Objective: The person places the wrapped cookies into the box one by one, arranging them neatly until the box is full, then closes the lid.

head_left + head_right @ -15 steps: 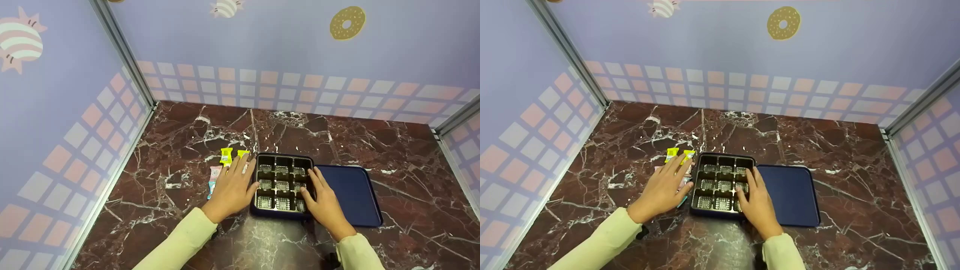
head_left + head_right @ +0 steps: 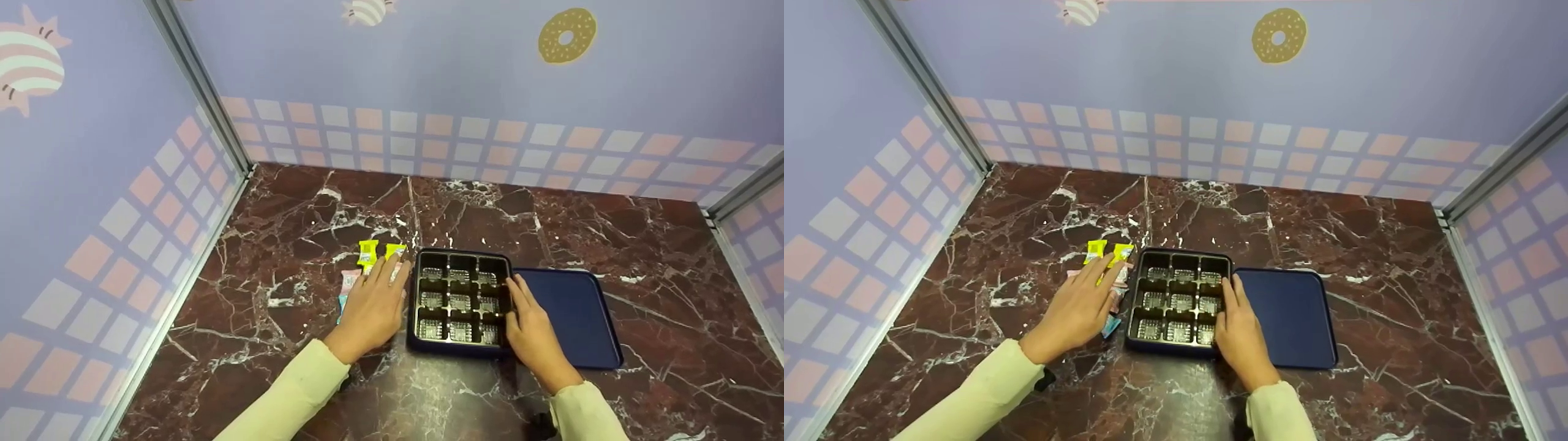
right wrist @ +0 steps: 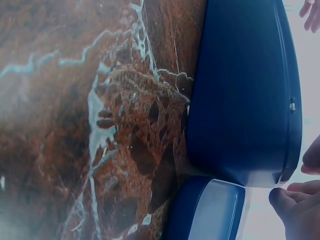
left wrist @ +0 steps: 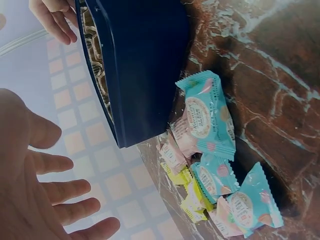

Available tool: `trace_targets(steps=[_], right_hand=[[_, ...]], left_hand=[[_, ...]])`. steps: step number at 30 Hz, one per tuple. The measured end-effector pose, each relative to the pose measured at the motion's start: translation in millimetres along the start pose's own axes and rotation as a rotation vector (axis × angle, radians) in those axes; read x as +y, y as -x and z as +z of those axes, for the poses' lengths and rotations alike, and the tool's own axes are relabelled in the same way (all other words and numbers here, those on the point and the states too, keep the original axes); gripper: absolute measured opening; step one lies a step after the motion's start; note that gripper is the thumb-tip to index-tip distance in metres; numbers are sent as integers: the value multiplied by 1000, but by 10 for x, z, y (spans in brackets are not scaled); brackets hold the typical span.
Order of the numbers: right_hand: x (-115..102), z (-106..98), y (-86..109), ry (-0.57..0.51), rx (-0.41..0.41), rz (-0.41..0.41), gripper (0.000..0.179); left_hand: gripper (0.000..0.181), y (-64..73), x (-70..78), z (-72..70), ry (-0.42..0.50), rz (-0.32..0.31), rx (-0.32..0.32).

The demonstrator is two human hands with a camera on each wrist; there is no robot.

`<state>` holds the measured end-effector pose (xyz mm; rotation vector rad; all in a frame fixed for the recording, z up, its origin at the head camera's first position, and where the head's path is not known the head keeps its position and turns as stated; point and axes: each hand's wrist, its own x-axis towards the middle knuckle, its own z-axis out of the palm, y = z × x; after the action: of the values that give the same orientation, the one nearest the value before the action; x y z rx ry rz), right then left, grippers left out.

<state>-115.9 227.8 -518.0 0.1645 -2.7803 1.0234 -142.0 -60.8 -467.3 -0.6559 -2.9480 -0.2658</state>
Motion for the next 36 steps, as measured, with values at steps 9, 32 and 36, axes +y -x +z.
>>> trace_targets(steps=[9, 32, 36], right_hand=[[53, -12, 17, 14, 14, -22, 58], [87, 35, 17, 43, 71, -73, 51], [93, 40, 26, 42, 73, -67, 51]], left_hand=[[53, 56, -54, 45, -21, 26, 41], [42, 49, -170, 135, -34, 111, 174], [37, 35, -183, 160, -36, 110, 166]])
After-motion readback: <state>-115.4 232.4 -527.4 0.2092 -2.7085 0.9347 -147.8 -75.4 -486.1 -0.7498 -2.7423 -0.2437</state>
